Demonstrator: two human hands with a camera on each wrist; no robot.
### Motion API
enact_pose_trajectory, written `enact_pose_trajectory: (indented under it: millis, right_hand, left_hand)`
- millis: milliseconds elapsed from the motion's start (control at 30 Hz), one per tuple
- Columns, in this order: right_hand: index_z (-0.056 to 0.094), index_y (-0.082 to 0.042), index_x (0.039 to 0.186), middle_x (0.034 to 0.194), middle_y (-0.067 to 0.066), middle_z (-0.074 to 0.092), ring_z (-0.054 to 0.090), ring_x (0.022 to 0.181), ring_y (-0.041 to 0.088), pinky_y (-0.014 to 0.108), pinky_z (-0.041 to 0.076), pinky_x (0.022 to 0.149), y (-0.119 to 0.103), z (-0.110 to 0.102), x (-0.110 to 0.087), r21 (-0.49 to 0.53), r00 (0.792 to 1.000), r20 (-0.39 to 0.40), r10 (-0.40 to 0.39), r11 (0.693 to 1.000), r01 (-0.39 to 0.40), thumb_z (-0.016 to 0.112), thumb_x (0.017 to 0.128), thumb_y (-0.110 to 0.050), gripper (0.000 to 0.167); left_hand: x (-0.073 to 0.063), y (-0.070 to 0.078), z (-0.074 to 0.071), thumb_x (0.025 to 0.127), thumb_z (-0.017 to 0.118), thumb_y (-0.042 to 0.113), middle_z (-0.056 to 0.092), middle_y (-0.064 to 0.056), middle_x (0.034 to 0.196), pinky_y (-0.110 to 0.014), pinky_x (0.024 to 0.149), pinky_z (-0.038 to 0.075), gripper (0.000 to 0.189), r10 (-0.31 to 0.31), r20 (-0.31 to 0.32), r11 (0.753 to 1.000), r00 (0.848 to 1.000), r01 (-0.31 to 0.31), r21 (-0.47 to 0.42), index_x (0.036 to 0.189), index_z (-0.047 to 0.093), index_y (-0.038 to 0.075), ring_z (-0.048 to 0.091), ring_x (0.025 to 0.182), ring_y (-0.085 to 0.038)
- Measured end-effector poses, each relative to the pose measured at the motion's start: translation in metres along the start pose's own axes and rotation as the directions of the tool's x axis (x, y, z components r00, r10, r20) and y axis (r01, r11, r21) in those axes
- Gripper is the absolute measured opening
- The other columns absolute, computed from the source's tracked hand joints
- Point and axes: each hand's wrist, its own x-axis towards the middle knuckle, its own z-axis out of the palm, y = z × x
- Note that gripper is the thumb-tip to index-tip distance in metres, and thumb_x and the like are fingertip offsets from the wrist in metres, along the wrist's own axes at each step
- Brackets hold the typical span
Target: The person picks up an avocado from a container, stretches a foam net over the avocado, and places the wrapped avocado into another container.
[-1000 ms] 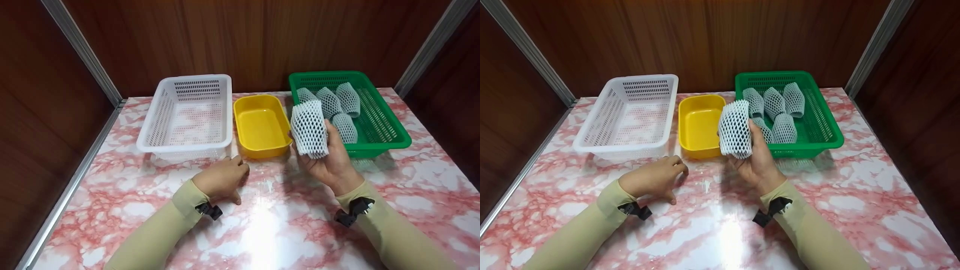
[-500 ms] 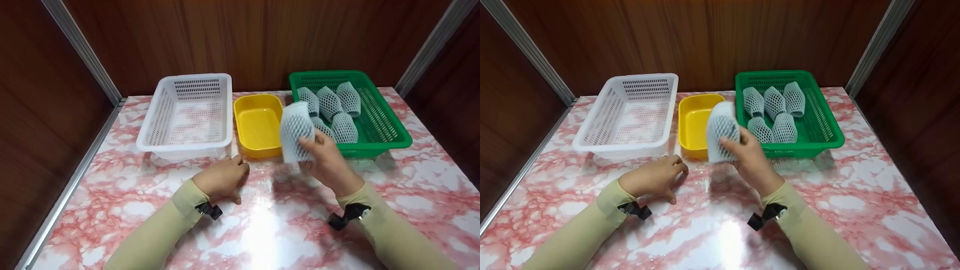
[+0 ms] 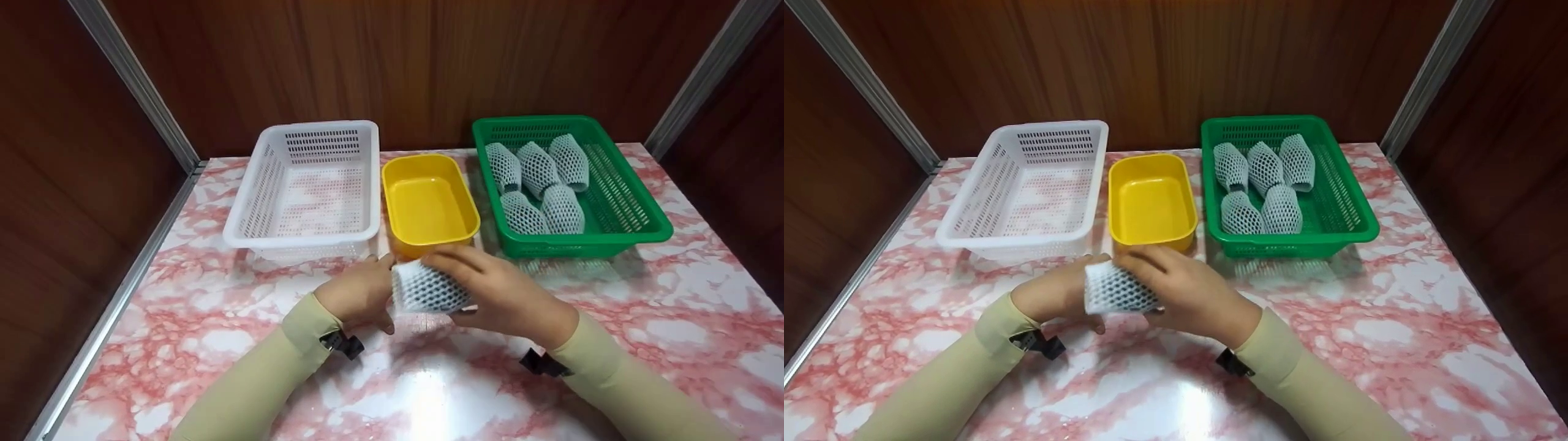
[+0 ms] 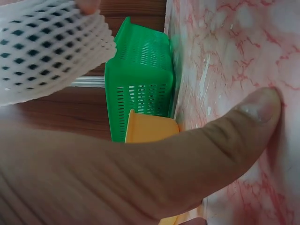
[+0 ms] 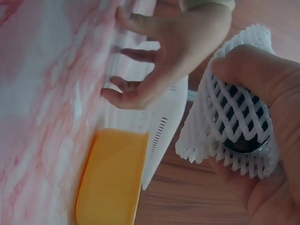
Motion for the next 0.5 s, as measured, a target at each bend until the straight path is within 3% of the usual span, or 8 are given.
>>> enact_pose_trajectory:
  millis: [167,233,267,300,400,500]
  right_hand:
    - [0.055,-0.006,0.15,0.145,0.02,0.06,0.067,0.125,0.037,0.048,0.065,0.101,0.012,-0.019,0.005,0.103,0.983,-0.077,0.165,0.982,-0.157,0.1,0.064,-0.001,0.097]
    - [0.054,-0.002,0.149,0.142,0.022,0.059,0.064,0.124,0.037,0.054,0.064,0.1,0.02,-0.034,0.008,0.173,0.944,-0.087,0.317,0.938,-0.299,0.097,0.066,0.002,0.094]
    - [0.054,-0.001,0.15,0.14,0.022,0.06,0.063,0.121,0.036,0.056,0.064,0.099,0.026,-0.043,0.009,0.199,0.909,-0.08,0.41,0.9,-0.388,0.096,0.07,0.0,0.09]
    - [0.052,-0.001,0.151,0.14,0.023,0.06,0.062,0.121,0.037,0.06,0.063,0.1,0.032,-0.053,0.01,0.223,0.86,-0.065,0.506,0.848,-0.481,0.095,0.074,-0.003,0.089]
    - [0.042,-0.006,0.159,0.145,0.024,0.058,0.063,0.121,0.041,0.067,0.062,0.098,0.058,-0.085,0.01,0.219,0.661,0.015,0.75,0.643,-0.734,0.091,0.086,-0.017,0.089]
    - [0.032,-0.004,0.163,0.144,0.032,0.058,0.063,0.119,0.046,0.065,0.061,0.098,0.099,-0.112,0.002,0.094,0.547,0.061,0.835,0.541,-0.836,0.085,0.093,-0.034,0.092]
  left_hand:
    - [0.0,0.001,-0.001,0.064,0.107,0.03,0.06,-0.012,0.136,-0.048,0.099,0.059,0.095,0.037,0.034,0.99,0.999,-0.041,0.134,0.145,0.062,0.013,0.06,0.112,-0.035]
    - [0.0,0.003,-0.001,0.067,0.106,0.034,0.061,-0.013,0.129,-0.047,0.095,0.059,0.082,0.027,0.049,0.987,0.998,-0.035,0.156,0.133,0.065,0.009,0.059,0.107,-0.034]
    - [0.001,0.003,-0.001,0.067,0.106,0.036,0.061,-0.013,0.126,-0.047,0.094,0.06,0.079,0.03,0.053,0.985,0.998,-0.038,0.17,0.129,0.065,0.009,0.059,0.105,-0.033]
    - [0.002,0.004,-0.001,0.068,0.105,0.037,0.061,-0.013,0.126,-0.047,0.094,0.06,0.079,0.031,0.057,0.983,0.998,-0.041,0.181,0.13,0.065,0.009,0.059,0.105,-0.034]
    - [0.005,0.006,-0.001,0.07,0.104,0.041,0.061,-0.013,0.13,-0.046,0.097,0.06,0.081,0.018,0.078,0.974,0.997,-0.035,0.224,0.133,0.065,0.009,0.059,0.107,-0.034]
    - [0.007,0.007,0.0,0.071,0.103,0.043,0.061,-0.013,0.131,-0.045,0.099,0.059,0.081,0.007,0.091,0.969,0.996,-0.029,0.244,0.135,0.065,0.01,0.059,0.109,-0.033]
